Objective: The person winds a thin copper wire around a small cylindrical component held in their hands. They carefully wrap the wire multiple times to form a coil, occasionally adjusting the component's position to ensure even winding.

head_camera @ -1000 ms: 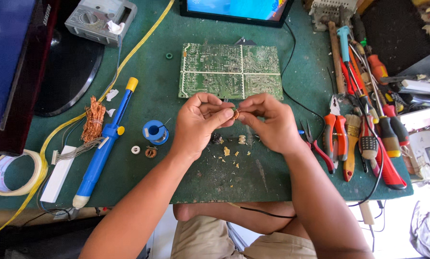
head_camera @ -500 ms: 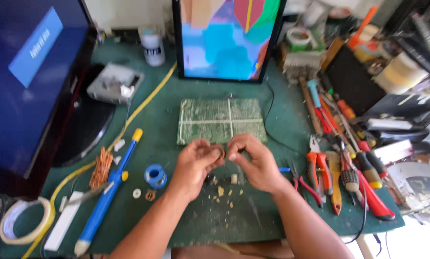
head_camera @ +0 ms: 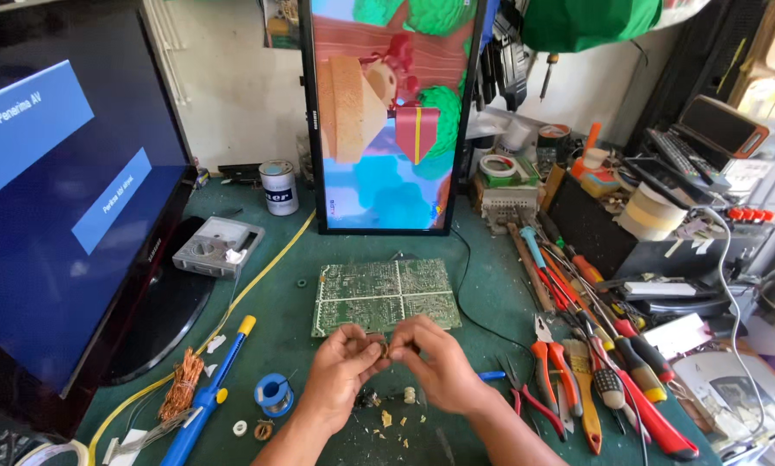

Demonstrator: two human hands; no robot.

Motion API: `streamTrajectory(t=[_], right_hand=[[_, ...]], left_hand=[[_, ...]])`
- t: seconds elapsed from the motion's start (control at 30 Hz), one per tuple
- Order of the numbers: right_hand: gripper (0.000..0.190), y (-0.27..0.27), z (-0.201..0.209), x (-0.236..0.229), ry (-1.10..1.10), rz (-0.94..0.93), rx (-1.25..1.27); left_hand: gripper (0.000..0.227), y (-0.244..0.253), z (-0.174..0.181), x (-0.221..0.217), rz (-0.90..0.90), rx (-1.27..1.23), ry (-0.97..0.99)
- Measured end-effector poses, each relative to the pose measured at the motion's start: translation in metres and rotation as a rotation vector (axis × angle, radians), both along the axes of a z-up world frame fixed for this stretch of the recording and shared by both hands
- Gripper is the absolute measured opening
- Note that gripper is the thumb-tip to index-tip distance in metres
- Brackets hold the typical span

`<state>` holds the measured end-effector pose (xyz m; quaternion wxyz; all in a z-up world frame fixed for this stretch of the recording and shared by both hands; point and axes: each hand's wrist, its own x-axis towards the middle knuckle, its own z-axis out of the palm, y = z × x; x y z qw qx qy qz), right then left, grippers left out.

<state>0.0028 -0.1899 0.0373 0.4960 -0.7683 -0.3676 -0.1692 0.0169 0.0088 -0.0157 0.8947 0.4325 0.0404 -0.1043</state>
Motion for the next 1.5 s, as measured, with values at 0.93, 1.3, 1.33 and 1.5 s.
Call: streamTrajectory(t=[0.93,1.3,1.33,1.5], right_hand=[[0.007,-0.015,-0.023,0.012,0.215,0.004,0.345],[0.011,-0.017,-0.021,0.027,0.679,-0.03,0.585],[0.011,-0.015,-0.022,0.029,0.681,-0.025,0.581],[0.009,-0.011,-0.023,0.031,0.943,-0.012,0.927]], left_hand=[[0.02,0.013,0.01,0.024,-0.18,0.054,-0.239],[0.012,0.017,-0.011,0.027,-0.21,-0.006,-0.29],[0.012,0.014,-0.007,0.027,-0.204,-0.006,-0.29],[0.019,0.003,0.003,0.02,-0.194,-0.059,-0.342]])
